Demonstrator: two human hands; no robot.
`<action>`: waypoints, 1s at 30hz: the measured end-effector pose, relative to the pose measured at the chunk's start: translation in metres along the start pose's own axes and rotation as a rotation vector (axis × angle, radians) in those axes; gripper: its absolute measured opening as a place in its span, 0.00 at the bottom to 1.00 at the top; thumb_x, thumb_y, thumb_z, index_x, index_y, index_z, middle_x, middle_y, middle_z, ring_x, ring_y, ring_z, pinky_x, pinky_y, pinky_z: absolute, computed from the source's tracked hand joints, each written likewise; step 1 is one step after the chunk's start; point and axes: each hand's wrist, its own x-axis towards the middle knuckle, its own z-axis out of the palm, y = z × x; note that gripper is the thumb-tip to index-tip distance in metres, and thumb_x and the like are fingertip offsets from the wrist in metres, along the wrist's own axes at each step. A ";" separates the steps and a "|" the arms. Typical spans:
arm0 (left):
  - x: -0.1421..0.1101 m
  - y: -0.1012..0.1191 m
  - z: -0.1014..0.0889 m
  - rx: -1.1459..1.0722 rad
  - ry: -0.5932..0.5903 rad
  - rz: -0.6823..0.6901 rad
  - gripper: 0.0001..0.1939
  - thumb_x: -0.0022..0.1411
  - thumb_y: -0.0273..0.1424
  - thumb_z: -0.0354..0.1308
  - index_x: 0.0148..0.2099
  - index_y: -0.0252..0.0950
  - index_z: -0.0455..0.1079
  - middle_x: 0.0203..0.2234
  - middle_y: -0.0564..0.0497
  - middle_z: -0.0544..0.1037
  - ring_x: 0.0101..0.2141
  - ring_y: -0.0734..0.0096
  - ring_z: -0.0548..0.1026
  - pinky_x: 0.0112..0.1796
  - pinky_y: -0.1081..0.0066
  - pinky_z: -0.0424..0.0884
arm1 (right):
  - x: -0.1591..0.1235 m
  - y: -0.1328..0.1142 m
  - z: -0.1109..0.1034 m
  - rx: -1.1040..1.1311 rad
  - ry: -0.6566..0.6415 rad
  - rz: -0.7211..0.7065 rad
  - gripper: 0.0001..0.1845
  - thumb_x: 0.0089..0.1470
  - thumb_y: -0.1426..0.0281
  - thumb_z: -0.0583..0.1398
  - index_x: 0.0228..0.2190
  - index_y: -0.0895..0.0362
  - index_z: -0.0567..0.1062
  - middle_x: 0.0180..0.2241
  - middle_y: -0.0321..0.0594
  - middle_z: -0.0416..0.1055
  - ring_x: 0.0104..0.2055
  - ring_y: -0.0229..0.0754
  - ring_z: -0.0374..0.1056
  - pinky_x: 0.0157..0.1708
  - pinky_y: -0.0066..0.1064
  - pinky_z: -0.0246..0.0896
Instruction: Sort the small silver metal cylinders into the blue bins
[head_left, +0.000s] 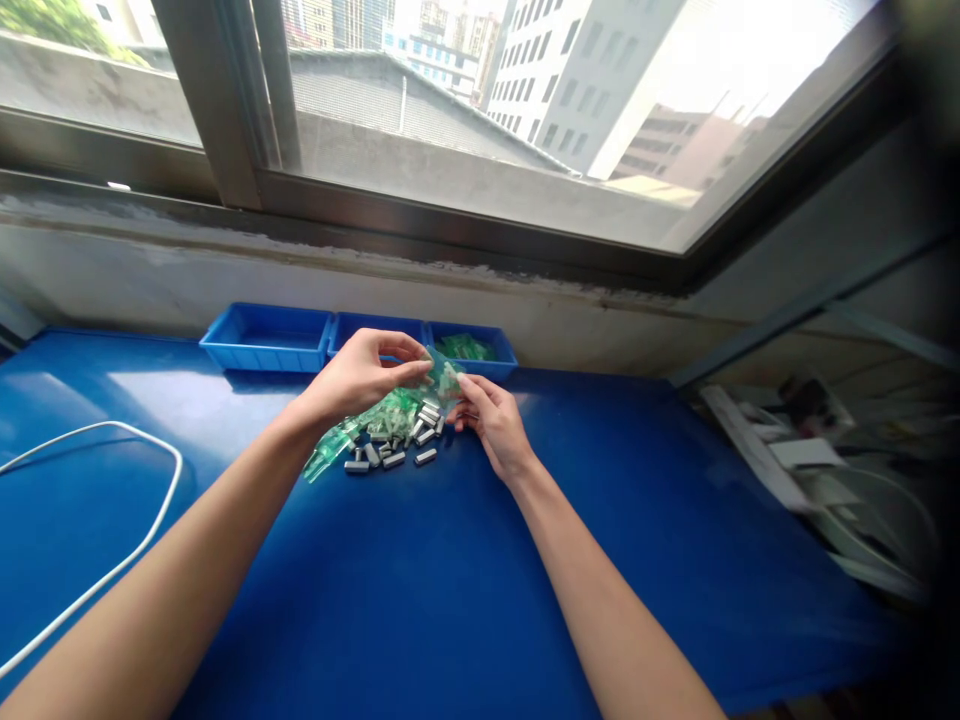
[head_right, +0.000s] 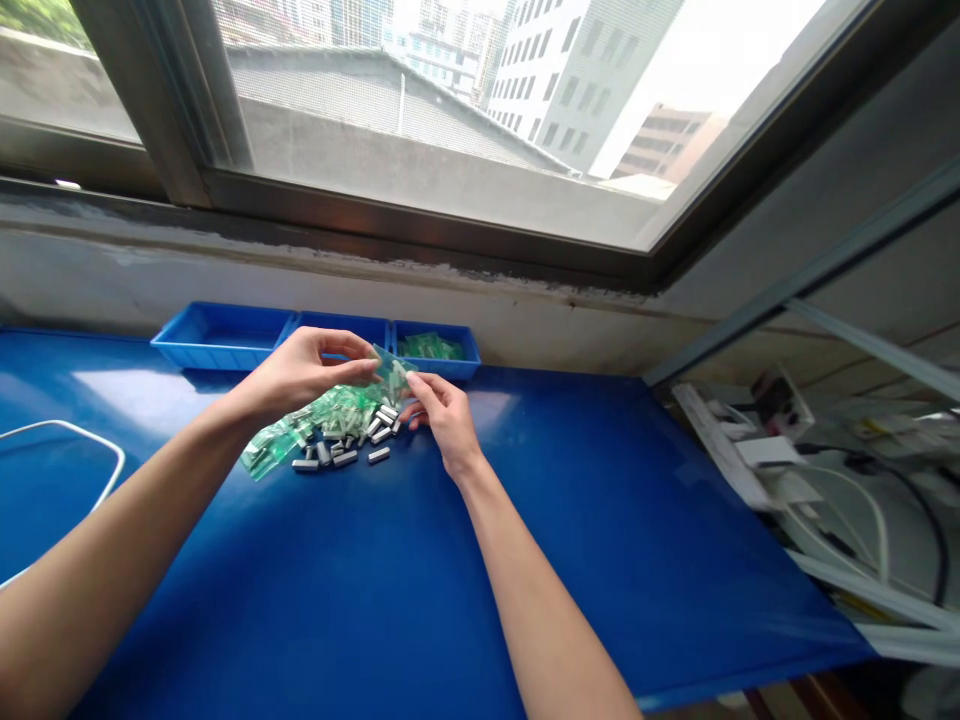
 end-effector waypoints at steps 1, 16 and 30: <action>0.000 0.000 0.000 -0.028 0.005 -0.003 0.19 0.55 0.43 0.68 0.40 0.31 0.78 0.33 0.45 0.83 0.36 0.61 0.81 0.39 0.68 0.74 | -0.001 -0.001 0.001 0.025 -0.046 -0.006 0.18 0.52 0.54 0.68 0.35 0.56 0.79 0.28 0.36 0.76 0.23 0.34 0.69 0.21 0.25 0.59; -0.002 -0.001 -0.010 0.314 0.034 0.003 0.20 0.61 0.47 0.61 0.39 0.35 0.79 0.30 0.46 0.84 0.32 0.62 0.81 0.33 0.70 0.74 | -0.001 0.000 0.003 -0.073 0.073 -0.138 0.15 0.45 0.61 0.73 0.29 0.58 0.79 0.22 0.34 0.75 0.22 0.35 0.70 0.27 0.27 0.67; -0.007 -0.009 -0.040 0.826 -0.198 0.042 0.25 0.52 0.46 0.65 0.49 0.40 0.79 0.45 0.45 0.83 0.44 0.53 0.80 0.45 0.64 0.74 | 0.007 0.001 -0.005 0.193 0.322 0.075 0.07 0.46 0.72 0.68 0.32 0.59 0.81 0.33 0.45 0.82 0.32 0.39 0.79 0.32 0.24 0.73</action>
